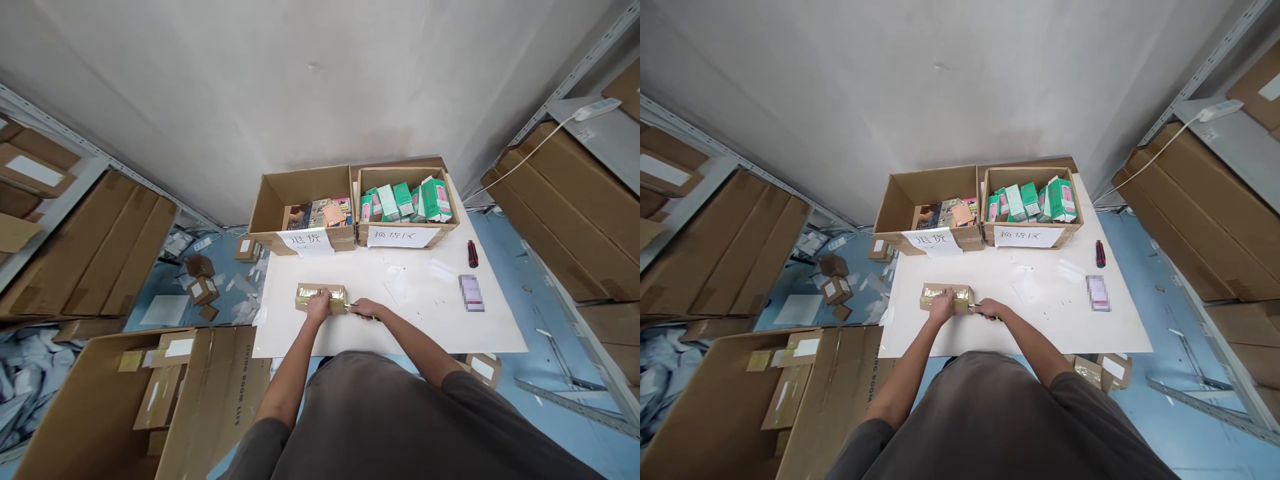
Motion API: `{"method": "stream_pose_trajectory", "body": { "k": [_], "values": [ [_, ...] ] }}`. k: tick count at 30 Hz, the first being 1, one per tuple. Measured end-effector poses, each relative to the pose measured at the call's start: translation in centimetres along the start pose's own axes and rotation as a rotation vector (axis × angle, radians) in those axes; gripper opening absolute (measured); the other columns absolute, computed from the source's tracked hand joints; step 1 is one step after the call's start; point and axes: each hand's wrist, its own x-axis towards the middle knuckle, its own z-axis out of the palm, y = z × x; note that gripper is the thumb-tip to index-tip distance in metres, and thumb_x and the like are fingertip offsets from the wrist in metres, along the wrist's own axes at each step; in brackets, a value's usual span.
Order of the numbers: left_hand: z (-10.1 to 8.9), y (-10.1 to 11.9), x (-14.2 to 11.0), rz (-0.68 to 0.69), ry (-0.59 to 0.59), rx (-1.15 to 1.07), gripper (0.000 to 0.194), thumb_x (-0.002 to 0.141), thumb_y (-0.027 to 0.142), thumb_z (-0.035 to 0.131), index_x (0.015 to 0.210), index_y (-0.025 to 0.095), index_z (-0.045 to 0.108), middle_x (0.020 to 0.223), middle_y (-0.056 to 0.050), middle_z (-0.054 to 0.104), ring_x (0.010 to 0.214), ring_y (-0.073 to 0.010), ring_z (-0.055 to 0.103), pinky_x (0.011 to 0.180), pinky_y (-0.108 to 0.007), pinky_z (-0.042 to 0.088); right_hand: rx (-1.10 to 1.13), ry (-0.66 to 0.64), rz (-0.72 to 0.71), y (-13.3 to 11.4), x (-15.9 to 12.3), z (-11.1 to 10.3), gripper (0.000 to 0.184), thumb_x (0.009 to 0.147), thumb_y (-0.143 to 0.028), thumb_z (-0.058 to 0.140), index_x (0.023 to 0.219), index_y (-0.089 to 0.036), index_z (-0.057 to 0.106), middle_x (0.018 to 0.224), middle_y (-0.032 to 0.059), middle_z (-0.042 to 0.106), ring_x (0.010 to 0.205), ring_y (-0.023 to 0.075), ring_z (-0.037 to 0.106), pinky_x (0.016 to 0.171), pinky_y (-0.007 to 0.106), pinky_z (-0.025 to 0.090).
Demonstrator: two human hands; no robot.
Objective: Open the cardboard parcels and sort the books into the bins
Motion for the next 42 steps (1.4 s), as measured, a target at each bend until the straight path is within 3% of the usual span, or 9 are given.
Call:
{"method": "stream_pose_trajectory", "body": {
  "k": [5, 9, 12, 15, 18, 26, 31, 38, 42],
  "values": [
    [0.6, 3.5, 0.3, 0.042, 0.014, -0.004, 0.059, 0.074, 0.029, 0.085, 0.124, 0.023, 0.054, 0.153, -0.016, 0.051, 0.139, -0.0343, 0.049, 0.101, -0.042, 0.045, 0.019, 0.107, -0.083, 3.1, -2.3, -0.2, 0.050, 0.093, -0.065, 0.055, 0.069, -0.022, 0.053, 0.044, -0.0043, 0.051, 0.036, 0.0130, 0.049, 0.046, 0.024, 0.039],
    [1.4, 5.3, 0.6, 0.043, 0.106, -0.104, 0.064, 0.094, 0.043, 0.063, 0.150, 0.024, 0.040, 0.145, -0.014, 0.060, 0.140, -0.0322, 0.049, 0.107, -0.043, 0.043, -0.010, 0.207, -0.037, 4.9, -4.2, -2.1, 0.049, 0.094, -0.066, 0.054, 0.072, -0.022, 0.054, 0.047, -0.0039, 0.054, 0.036, 0.0135, 0.051, 0.049, 0.025, 0.040],
    [1.7, 4.8, 1.3, -0.041, 0.133, -0.080, 0.074, 0.095, 0.049, 0.060, 0.159, 0.027, 0.031, 0.157, -0.016, 0.049, 0.150, -0.0362, 0.036, 0.115, -0.051, 0.035, 0.053, 0.297, -0.064, 5.5, -5.5, -3.1, 0.050, 0.095, -0.068, 0.051, 0.076, -0.022, 0.055, 0.052, -0.0035, 0.057, 0.039, 0.0134, 0.052, 0.050, 0.025, 0.040],
    [1.9, 3.8, 2.2, -0.163, 0.079, -0.028, 0.098, 0.083, 0.065, 0.068, 0.163, 0.025, 0.027, 0.170, -0.017, 0.027, 0.157, -0.0447, 0.011, 0.121, -0.063, 0.021, 0.056, 0.344, -0.092, 5.5, -6.2, -3.3, 0.049, 0.097, -0.068, 0.049, 0.081, -0.023, 0.057, 0.059, -0.0026, 0.060, 0.045, 0.0144, 0.055, 0.052, 0.025, 0.040],
    [2.1, 3.2, 2.9, -0.231, 0.021, -0.029, 0.110, 0.077, 0.073, 0.068, 0.164, 0.024, 0.022, 0.171, -0.018, 0.021, 0.157, -0.0466, 0.006, 0.122, -0.066, 0.015, -0.077, 0.393, -0.147, 5.0, -6.0, -2.8, 0.046, 0.100, -0.064, 0.047, 0.083, -0.023, 0.059, 0.070, 0.0005, 0.065, 0.063, 0.0183, 0.063, 0.060, 0.025, 0.040],
    [2.2, 2.6, 2.4, -0.115, 0.133, 0.005, 0.076, 0.091, 0.063, 0.059, 0.156, 0.029, 0.043, 0.159, -0.014, 0.048, 0.153, -0.0423, 0.026, 0.122, -0.060, 0.022, -0.329, 0.468, -0.187, 4.8, -4.6, -1.1, 0.032, 0.105, -0.050, 0.046, 0.110, -0.027, 0.068, 0.101, 0.0045, 0.072, 0.095, 0.0222, 0.066, 0.077, 0.026, 0.040],
    [2.9, 2.6, 2.0, -0.086, 0.208, 0.016, 0.068, 0.096, 0.061, 0.050, 0.156, 0.029, 0.045, 0.158, -0.010, 0.050, 0.151, -0.0377, 0.031, 0.124, -0.053, 0.022, -0.436, 0.511, -0.226, 4.7, -5.2, -1.4, 0.030, 0.102, -0.048, 0.054, 0.121, -0.027, 0.064, 0.112, 0.0066, 0.068, 0.101, 0.0232, 0.064, 0.079, 0.027, 0.041],
    [4.2, 3.7, 1.4, -0.095, 0.293, 0.012, 0.065, 0.097, 0.057, 0.050, 0.157, 0.030, 0.043, 0.155, -0.010, 0.053, 0.150, -0.0362, 0.034, 0.124, -0.055, 0.021, -0.542, 0.527, -0.197, 2.8, -4.4, -0.3, 0.025, 0.100, -0.044, 0.060, 0.119, -0.027, 0.060, 0.116, 0.0088, 0.064, 0.100, 0.0268, 0.066, 0.083, 0.032, 0.043],
    [4.4, 3.9, 1.1, -0.119, 0.298, 0.009, 0.061, 0.100, 0.056, 0.046, 0.155, 0.030, 0.046, 0.153, -0.009, 0.055, 0.150, -0.0350, 0.034, 0.125, -0.054, 0.020, -0.478, 0.712, -0.005, 5.0, -5.5, -3.2, 0.029, 0.102, -0.045, 0.055, 0.122, -0.024, 0.057, 0.116, 0.0135, 0.064, 0.097, 0.0278, 0.068, 0.081, 0.033, 0.045]
  ]
}}
